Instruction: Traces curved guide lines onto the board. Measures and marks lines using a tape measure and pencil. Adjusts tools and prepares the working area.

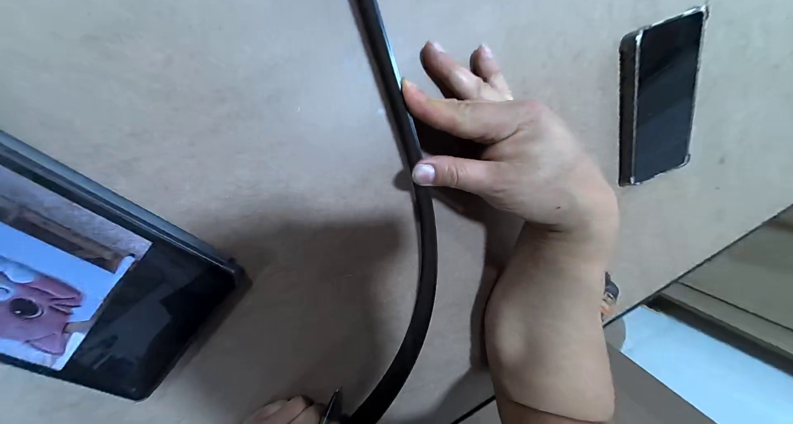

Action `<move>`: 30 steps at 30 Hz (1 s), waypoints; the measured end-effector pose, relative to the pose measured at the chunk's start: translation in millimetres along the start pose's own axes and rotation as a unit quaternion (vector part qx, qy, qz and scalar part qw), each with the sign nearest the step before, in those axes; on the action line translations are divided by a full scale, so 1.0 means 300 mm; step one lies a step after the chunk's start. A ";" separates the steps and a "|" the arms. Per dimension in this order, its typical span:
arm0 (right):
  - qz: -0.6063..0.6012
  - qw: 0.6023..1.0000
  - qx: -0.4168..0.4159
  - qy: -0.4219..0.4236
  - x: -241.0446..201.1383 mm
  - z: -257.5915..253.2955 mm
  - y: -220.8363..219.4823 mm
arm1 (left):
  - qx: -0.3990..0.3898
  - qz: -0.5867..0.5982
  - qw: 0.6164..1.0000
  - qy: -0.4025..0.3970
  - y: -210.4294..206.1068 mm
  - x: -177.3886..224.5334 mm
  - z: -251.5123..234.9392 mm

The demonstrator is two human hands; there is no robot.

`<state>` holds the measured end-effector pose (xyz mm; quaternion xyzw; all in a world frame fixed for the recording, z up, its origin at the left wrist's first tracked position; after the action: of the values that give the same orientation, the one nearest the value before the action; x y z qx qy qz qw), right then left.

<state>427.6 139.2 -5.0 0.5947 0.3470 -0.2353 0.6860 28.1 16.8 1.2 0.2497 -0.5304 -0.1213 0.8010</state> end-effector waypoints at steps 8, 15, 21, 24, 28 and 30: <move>0.010 1.000 0.021 -0.020 -0.008 -0.005 -0.012 | 0.018 -0.015 1.000 0.003 -0.005 -0.003 0.014; 0.005 1.000 0.023 0.004 -0.002 -0.011 -0.012 | 0.015 -0.009 1.000 -0.002 -0.005 -0.002 0.009; 0.013 1.000 0.007 -0.001 -0.004 -0.017 -0.009 | 0.031 -0.017 0.999 -0.008 -0.009 -0.004 0.008; 0.011 1.000 -0.004 0.021 -0.006 -0.019 -0.006 | 0.043 -0.017 0.999 -0.013 -0.016 -0.009 0.009; 0.014 1.000 0.008 0.012 -0.005 -0.013 -0.014 | 0.046 -0.020 0.999 -0.012 -0.019 -0.006 0.011; 0.012 1.000 0.009 0.013 -0.003 -0.012 -0.015 | 0.044 -0.020 0.999 -0.011 -0.020 -0.007 0.010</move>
<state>423.1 141.8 -7.4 0.6083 0.3469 -0.2223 0.6784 24.9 11.9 -2.7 0.2943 -0.5386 -0.1165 0.7808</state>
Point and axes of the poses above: each hand's wrist, its own z-axis away from the middle knuckle, its own y-axis out of the back of the hand, x = y × z, the point moved 2 cm from there along -z, towards the middle knuckle, and after that the axes turned 6 degrees about y, right-handed, at the moved point
